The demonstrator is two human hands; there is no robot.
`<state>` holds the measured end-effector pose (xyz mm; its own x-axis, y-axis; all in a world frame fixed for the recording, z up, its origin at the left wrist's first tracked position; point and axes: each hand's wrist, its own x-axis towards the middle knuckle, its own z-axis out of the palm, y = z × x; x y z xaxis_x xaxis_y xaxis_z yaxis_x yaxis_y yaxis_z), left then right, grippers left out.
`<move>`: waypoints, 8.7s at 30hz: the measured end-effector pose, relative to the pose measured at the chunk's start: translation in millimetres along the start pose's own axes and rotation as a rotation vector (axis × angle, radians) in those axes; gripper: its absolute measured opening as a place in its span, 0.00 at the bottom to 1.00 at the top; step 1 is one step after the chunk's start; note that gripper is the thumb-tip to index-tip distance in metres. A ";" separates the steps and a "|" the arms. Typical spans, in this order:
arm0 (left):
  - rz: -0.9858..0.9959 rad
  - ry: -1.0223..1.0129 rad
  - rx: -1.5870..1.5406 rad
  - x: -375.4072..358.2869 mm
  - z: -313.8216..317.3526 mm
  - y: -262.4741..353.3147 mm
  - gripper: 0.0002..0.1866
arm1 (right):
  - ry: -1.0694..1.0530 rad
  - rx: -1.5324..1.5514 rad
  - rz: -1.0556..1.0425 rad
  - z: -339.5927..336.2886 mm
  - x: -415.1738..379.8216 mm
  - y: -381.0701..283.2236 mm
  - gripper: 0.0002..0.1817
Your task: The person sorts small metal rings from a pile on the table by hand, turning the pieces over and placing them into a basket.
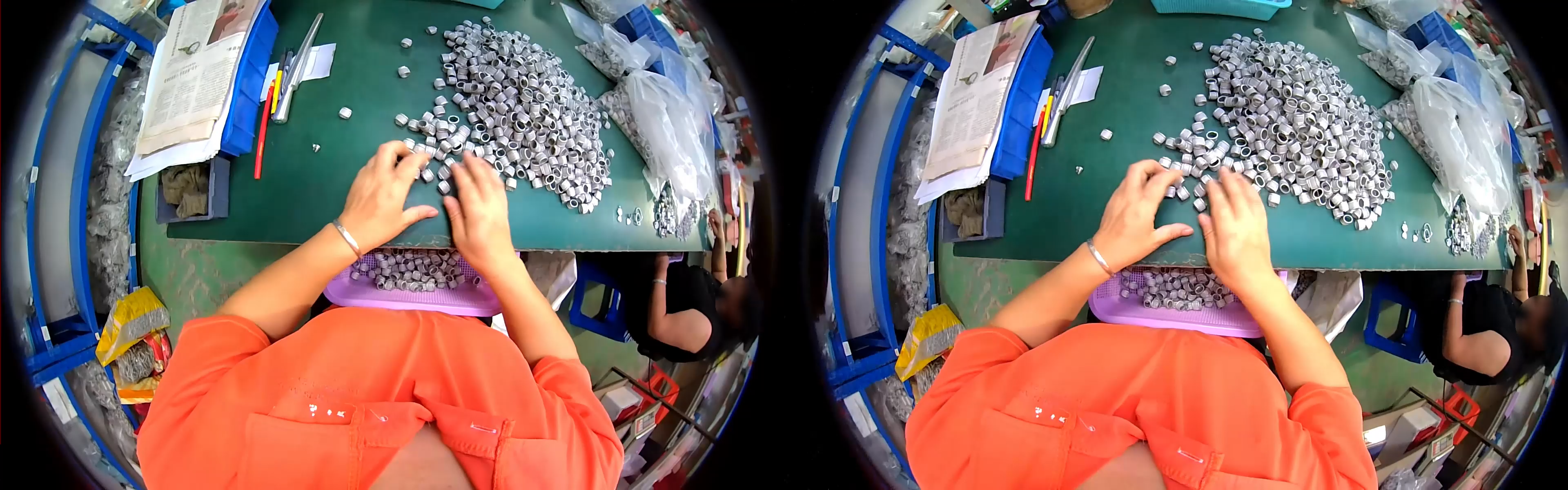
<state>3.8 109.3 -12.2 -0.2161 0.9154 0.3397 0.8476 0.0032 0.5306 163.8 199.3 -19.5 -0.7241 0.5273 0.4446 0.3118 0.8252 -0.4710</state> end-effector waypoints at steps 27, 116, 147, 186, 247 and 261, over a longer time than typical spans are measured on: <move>-0.132 0.028 -0.226 11.7 -11.7 -13.8 0.20 | 0.009 -0.202 0.103 21.7 82.3 44.0 0.06; -0.287 -0.065 -0.261 -5.1 -25.1 -20.8 0.33 | -0.337 0.071 -0.210 49.0 165.5 49.4 0.06; -0.247 -0.090 -0.336 -13.5 -6.7 7.6 0.19 | 0.160 -0.004 0.078 -5.7 -19.2 12.7 0.14; -0.540 -0.129 -1.271 -27.4 -5.8 17.3 0.10 | 0.219 0.695 0.174 13.3 -18.9 -18.8 0.17; -0.702 -0.241 -1.339 -22.1 1.2 36.7 0.09 | -0.094 1.365 0.705 -25.0 -31.1 -10.1 0.14; -0.426 -0.189 -1.076 -27.9 5.6 39.4 0.07 | -0.257 1.479 0.921 -32.4 -30.2 -7.3 0.08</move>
<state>45.9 86.1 -5.1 -0.2317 0.9680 -0.0968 -0.1420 0.0647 0.9878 203.3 183.9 -4.7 -0.7650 0.5115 -0.3914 -0.0254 -0.6313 -0.7751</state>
